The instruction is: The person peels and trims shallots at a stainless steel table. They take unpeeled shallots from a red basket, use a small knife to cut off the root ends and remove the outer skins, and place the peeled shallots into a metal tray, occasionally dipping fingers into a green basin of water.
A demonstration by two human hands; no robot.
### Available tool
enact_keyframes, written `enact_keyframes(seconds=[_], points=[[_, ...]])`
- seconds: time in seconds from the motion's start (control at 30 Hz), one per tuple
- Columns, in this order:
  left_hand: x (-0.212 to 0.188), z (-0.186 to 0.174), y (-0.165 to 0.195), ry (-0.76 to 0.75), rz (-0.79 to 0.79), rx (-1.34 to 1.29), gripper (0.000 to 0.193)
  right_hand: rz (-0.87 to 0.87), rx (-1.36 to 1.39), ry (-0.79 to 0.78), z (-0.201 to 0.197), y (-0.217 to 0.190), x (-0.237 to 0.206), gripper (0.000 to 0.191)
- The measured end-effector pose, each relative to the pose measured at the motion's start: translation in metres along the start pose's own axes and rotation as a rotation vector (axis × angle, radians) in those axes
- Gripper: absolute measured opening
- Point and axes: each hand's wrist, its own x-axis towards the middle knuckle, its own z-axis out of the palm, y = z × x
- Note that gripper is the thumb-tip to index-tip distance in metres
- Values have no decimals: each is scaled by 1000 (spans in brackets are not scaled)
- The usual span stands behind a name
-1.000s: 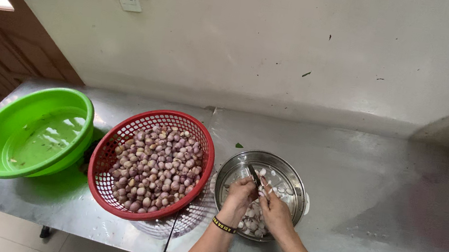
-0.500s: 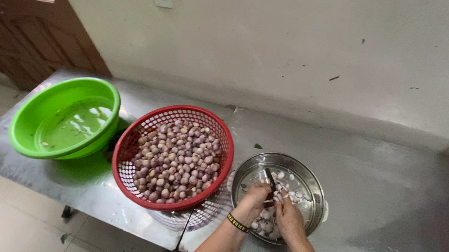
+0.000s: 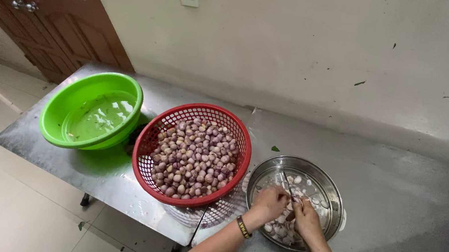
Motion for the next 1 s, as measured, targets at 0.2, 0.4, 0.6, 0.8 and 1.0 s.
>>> enact_keyframes(seconds=[0.2, 0.4, 0.6, 0.8, 1.0], points=[[1, -75, -19, 342, 148, 338, 12, 135, 10, -85, -24, 17, -13, 70], [2, -151, -90, 377, -349, 941, 11, 218, 212, -114, -51, 53, -6, 62], [-3, -158, -107, 193, -299, 878, 17, 218, 520, -77, -72, 66, -7, 48], [6, -132, -75, 379, -188, 561, 24, 133, 529, -103, -76, 81, -14, 36], [22, 5, -31, -197, -345, -748, 25, -50, 516, -148, -47, 89, -19, 44]])
